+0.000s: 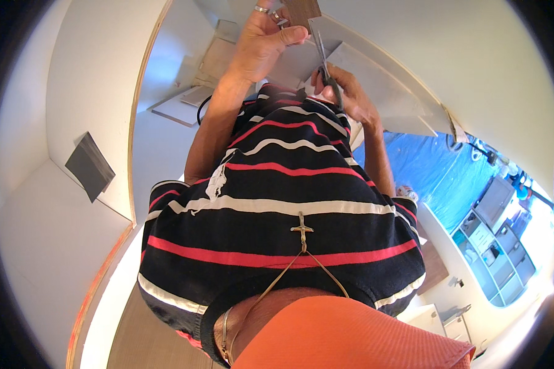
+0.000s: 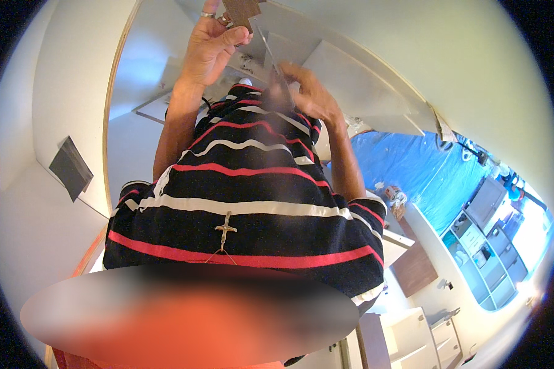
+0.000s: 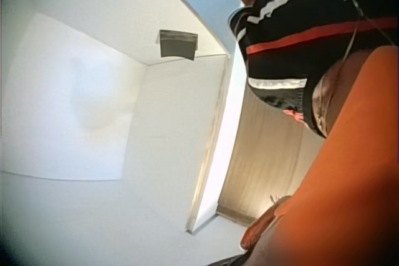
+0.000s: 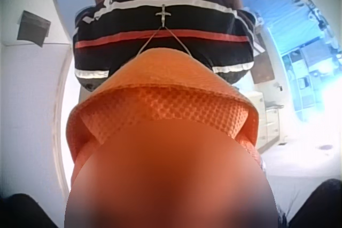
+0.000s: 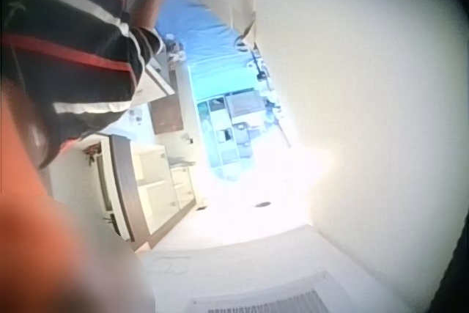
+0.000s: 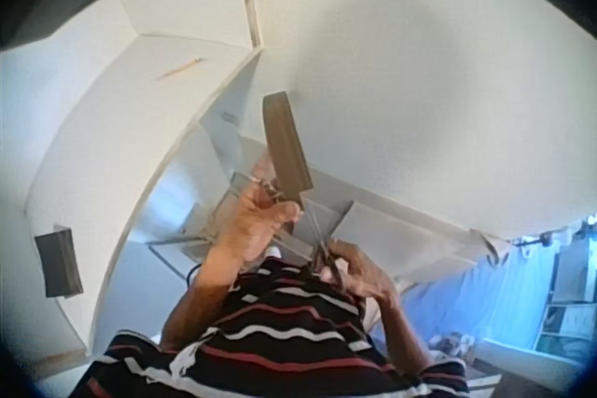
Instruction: The person uses scissors to cut a thin strip of wood or wood-veneer material, repeatedly measures it against a curved wall, and marks it with a pencil. The person then cuts the strip again and repositions it along the wall.
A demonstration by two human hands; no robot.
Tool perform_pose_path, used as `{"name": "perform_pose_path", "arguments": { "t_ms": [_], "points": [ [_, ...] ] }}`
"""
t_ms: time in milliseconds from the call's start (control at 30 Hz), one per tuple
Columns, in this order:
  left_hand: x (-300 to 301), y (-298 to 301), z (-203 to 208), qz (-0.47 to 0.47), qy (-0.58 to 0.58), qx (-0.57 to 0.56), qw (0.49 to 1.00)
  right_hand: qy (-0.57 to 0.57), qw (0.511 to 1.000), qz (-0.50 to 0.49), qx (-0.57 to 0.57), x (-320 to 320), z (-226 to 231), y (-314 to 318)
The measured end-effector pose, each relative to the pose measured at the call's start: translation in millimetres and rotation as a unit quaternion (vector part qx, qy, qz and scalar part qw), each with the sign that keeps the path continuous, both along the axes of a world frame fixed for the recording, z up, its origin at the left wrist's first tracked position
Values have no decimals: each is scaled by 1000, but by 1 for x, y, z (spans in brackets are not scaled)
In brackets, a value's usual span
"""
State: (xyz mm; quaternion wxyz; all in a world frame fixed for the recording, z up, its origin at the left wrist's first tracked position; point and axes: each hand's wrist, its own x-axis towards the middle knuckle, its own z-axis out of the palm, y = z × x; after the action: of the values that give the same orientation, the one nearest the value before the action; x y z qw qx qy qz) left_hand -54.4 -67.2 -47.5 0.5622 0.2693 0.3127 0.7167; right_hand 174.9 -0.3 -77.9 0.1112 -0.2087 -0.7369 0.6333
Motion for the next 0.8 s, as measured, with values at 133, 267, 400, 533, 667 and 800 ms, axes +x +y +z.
{"name": "perform_pose_path", "arguments": {
  "t_ms": [133,267,400,533,667,800],
  "points": [
    [1,0,5,-16,15,-1,1000,-13,998,-25,57,-5,11,7],
    [3,2,12,-16,24,-20,999,-18,994,-49,100,-12,19,8],
    [5,3,15,-25,43,-37,998,20,987,-80,135,-19,24,8],
    [2,2,15,-41,75,-52,995,8,982,-86,167,-25,29,10],
    [1,2,17,-28,110,-66,991,-8,980,-81,181,-27,34,12],
    [2,2,21,-11,158,-77,984,-8,979,-101,176,-28,38,11]
  ]
}}
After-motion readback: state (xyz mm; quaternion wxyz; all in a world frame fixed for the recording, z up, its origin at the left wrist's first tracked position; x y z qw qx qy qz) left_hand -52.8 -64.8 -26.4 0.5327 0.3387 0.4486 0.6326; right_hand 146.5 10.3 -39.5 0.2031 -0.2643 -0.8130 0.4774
